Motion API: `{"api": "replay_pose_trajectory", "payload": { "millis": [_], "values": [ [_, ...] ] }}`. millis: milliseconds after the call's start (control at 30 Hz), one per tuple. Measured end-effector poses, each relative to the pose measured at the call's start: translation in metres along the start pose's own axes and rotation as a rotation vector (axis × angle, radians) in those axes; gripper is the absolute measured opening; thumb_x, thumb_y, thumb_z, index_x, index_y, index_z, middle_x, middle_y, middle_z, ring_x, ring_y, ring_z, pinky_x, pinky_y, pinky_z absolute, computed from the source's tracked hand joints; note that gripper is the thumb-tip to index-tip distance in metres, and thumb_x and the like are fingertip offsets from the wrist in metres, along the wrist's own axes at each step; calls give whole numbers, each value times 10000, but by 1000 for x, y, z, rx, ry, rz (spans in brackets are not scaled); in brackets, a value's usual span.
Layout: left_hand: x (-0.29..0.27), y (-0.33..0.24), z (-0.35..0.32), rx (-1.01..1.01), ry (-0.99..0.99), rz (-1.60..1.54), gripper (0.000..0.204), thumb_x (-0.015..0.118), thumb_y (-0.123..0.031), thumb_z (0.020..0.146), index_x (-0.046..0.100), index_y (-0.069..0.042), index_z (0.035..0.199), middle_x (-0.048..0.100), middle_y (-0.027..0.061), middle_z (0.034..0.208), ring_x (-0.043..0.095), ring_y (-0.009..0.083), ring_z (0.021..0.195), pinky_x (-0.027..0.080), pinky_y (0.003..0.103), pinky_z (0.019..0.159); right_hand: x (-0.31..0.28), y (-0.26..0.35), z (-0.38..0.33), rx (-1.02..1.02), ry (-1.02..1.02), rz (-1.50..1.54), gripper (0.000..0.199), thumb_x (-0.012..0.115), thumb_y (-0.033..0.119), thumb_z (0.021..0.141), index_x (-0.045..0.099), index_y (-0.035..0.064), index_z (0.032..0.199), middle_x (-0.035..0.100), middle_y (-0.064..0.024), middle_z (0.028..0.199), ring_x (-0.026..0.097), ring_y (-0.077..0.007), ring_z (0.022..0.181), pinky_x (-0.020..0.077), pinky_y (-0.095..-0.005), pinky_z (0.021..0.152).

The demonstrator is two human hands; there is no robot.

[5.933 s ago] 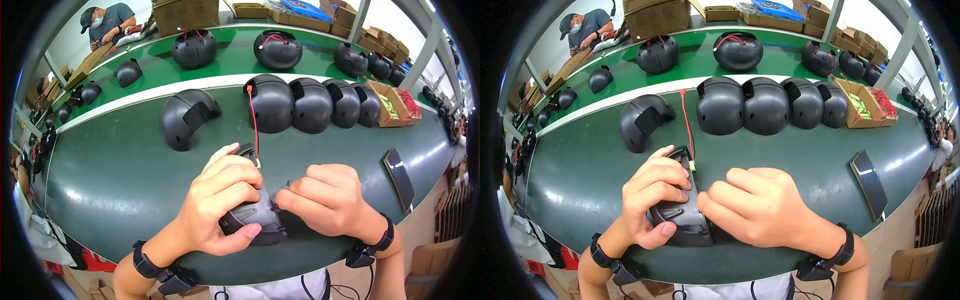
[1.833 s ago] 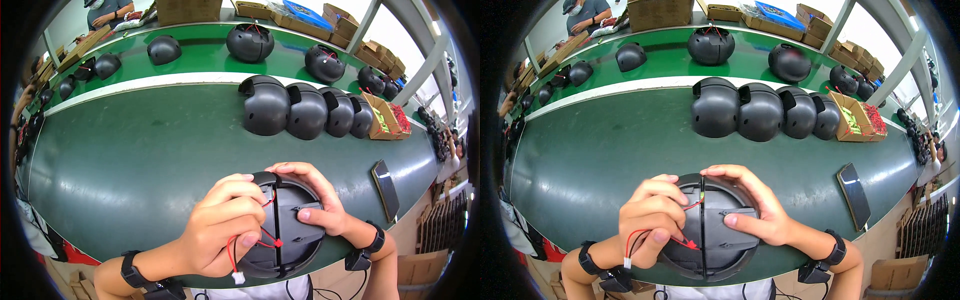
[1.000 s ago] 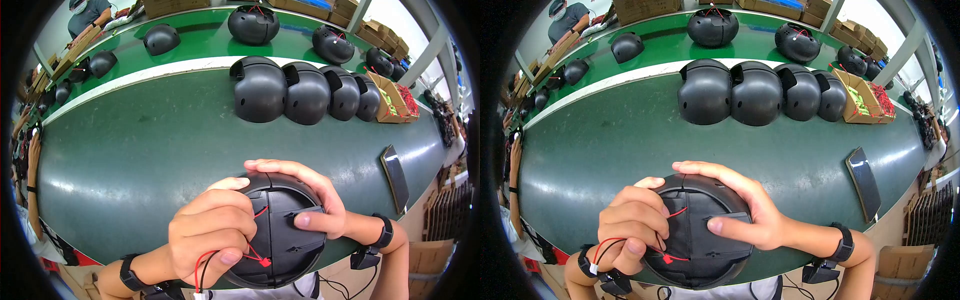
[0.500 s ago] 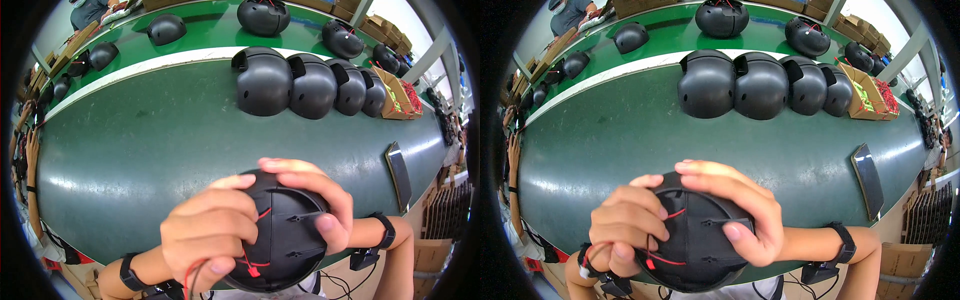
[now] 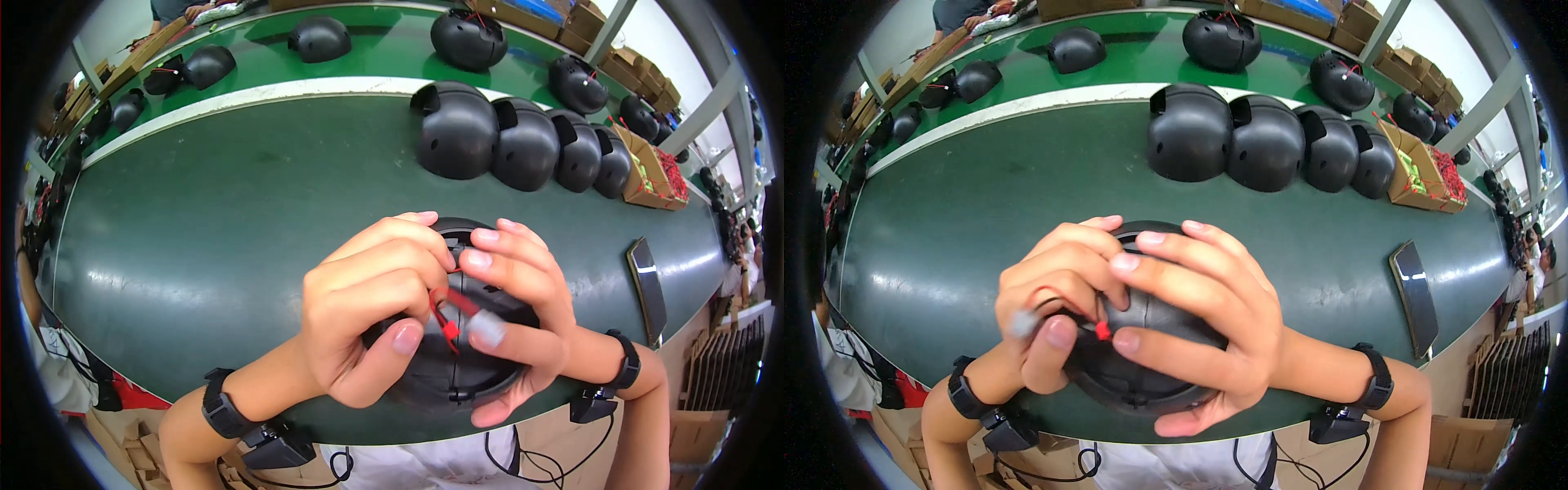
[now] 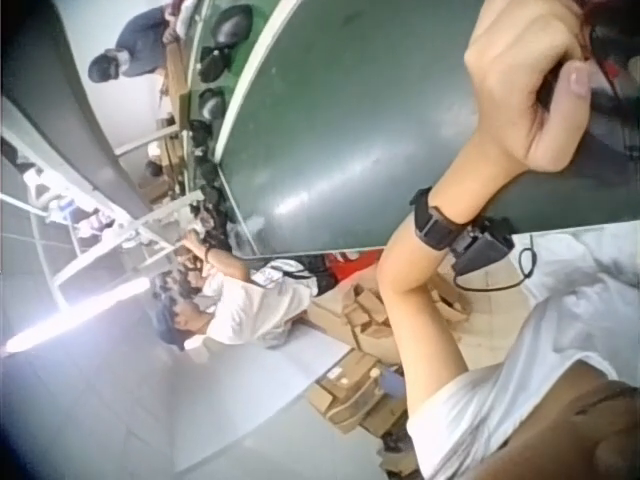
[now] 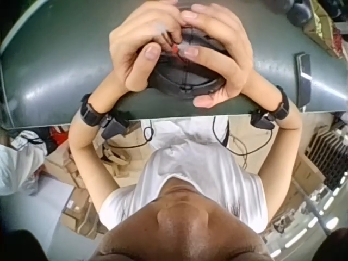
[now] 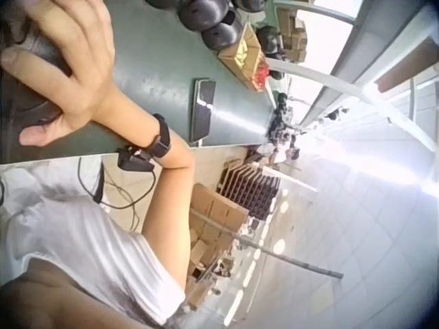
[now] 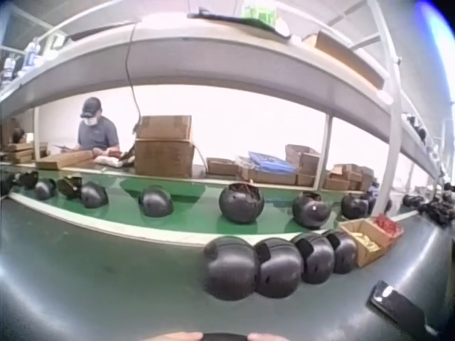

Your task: Assembling plastic housings and routing internal wiring on a production line.

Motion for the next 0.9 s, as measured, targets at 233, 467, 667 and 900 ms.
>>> {"api": "replay_pose_trajectory", "payload": {
  "millis": [233,467,667,900],
  "values": [
    [-21,19,3,-47,-7,317,249,520,-243,789,587,-7,742,637,135,860,579,325,926,386,517,979,9,-10,10,117,65,-536,665,537,669,786,587,134,1179,427,-161,1145,471,-360,1056,384,-488,875],
    [-58,22,-10,-51,-419,574,120,500,-89,830,561,4,787,601,145,918,548,344,914,410,472,930,46,-35,52,310,200,-383,694,765,418,688,508,14,1190,419,-206,1141,421,-391,1052,422,-475,869],
    [-86,39,-20,-95,-566,565,204,529,-137,826,533,11,965,510,194,1108,477,336,1031,375,423,922,81,-79,98,334,173,-388,784,772,435,647,459,-73,1156,343,-378,1294,371,-530,1214,431,-522,953],
    [-100,46,-31,-74,-751,547,228,488,-77,844,455,21,1046,371,168,1123,439,272,1053,360,400,1002,128,-169,154,606,263,-297,1030,818,568,526,437,-90,1222,419,-358,1219,518,-493,1080,482,-490,901]
  ]
}}
Point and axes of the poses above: each hand's wrist, its own z-axis towards the middle knuckle, its own x-axis out of the palm, y = z × x, the point moved 8 cm from there along z, towards the middle knuckle
